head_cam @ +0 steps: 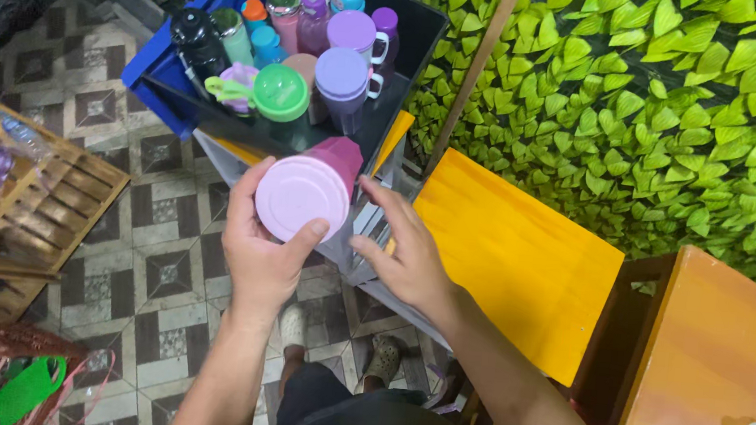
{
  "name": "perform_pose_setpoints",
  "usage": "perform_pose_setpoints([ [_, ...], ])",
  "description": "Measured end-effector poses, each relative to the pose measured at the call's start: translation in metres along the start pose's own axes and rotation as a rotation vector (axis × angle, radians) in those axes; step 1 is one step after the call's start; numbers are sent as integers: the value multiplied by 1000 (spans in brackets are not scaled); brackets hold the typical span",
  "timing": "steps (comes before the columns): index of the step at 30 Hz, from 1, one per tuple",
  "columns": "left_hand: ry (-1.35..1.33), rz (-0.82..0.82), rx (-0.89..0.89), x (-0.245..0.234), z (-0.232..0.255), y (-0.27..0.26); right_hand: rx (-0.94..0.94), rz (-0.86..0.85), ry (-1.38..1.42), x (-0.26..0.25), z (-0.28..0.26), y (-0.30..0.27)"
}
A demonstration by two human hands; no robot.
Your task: The person moves multiple colorful plastic containers from a yellow shelf into a black tray, then wipes two containers with a cloth and spray cleaner before placing them back into the tray.
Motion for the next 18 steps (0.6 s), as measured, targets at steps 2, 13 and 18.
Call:
perform_pose_setpoints([
  [2, 106, -21, 30, 1, -2, 19, -5, -1, -57, 9, -1, 16],
  [13, 547, -235, 63, -13, -52, 128, 236, 126, -591, 65, 52, 85],
  [18, 643, -359, 26, -16, -81, 149, 325, 159, -647, 83, 69, 94],
])
Point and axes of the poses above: each hand's wrist, its own y-axis towards the middle knuckle, its own x-axis out of the palm, z = x × y, the point moved 3 cm from there along y, towards the middle knuckle, and after that the axes turned 3 degrees about y, right-handed, at the moved point
